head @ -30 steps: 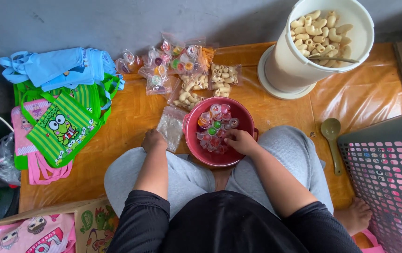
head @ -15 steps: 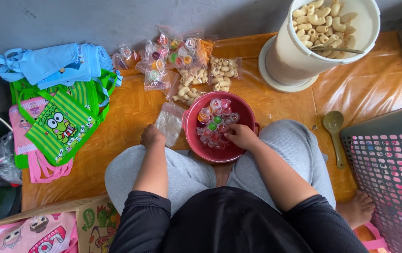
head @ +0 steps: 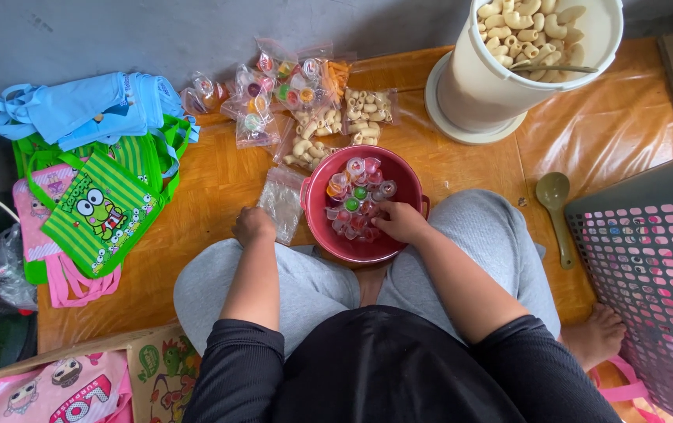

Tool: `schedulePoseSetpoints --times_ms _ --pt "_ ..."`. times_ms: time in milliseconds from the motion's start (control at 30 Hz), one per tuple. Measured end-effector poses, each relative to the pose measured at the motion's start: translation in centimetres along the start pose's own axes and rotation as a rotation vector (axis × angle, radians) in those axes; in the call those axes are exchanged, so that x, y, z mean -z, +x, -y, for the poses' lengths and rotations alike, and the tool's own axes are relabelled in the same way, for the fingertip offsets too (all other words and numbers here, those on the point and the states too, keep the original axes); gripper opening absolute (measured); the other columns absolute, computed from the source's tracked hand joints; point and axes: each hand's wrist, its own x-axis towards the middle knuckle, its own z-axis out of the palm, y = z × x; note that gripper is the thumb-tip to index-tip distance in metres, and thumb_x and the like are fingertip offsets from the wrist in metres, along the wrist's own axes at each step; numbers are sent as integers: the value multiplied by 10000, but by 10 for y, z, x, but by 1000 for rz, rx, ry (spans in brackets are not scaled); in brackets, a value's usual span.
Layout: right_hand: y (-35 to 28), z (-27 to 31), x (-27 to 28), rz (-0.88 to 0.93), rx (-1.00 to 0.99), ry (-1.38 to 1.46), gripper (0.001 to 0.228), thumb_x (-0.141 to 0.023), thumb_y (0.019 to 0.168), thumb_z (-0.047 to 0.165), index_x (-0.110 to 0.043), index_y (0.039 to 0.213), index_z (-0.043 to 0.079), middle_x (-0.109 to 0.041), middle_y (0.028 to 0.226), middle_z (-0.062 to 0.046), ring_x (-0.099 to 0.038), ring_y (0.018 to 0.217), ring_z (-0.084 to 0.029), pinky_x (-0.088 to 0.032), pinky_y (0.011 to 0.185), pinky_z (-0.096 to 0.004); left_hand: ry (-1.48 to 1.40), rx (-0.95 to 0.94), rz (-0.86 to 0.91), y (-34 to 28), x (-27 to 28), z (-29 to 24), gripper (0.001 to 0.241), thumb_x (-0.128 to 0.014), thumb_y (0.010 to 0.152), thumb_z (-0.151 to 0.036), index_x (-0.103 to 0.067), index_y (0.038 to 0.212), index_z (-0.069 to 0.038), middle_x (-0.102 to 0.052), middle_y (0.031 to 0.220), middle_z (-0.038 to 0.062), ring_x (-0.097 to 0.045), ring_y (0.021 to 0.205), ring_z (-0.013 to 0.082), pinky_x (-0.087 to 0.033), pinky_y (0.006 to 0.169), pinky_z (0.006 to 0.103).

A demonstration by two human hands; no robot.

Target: Packing small jelly cups from a bowl into individual plastic bags while sitting on the floor.

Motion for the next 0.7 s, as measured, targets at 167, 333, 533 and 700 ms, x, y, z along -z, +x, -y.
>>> schedulePoseSetpoints --times_ms 167,333,533,700 --pt "3 -4 -2 15 -19 0 249 -682 905 327 -769 1109 213 -774 1025 -72 -694 1108 -299 -540 951 -420 26 -143 14 -35 25 -11 375 -516 981 -62 -633 1335 -104 -578 1336 143 -628 1205 381 -507 1001 533" --pt "0 1 1 29 -38 -8 252 -671 914 322 -766 1120 214 -772 1031 -72 -694 1108 -297 -540 951 -421 69 -184 38 -18 4 -14 385 -550 967 -38 -616 1341 -99 -568 1335 163 -651 1190 396 -523 1004 541" --pt "4 -1 0 34 -36 -37 246 -674 915 345 -768 1113 235 -773 1025 -57 -695 1106 -292 -546 954 -421 15 -180 16 6 -14 -7 322 -593 968 -51 -657 1284 -58 -626 1282 186 -675 1169 387 -542 996 510" --pt "5 -1 1 40 -48 -26 246 -677 915 337 -765 1118 231 -772 1040 -51 -693 1115 -285 -543 953 -416 -372 -33 -74 -8 5 -5 449 -703 874 -73 -595 1309 -46 -583 1290 196 -626 1220 403 -531 1039 490"
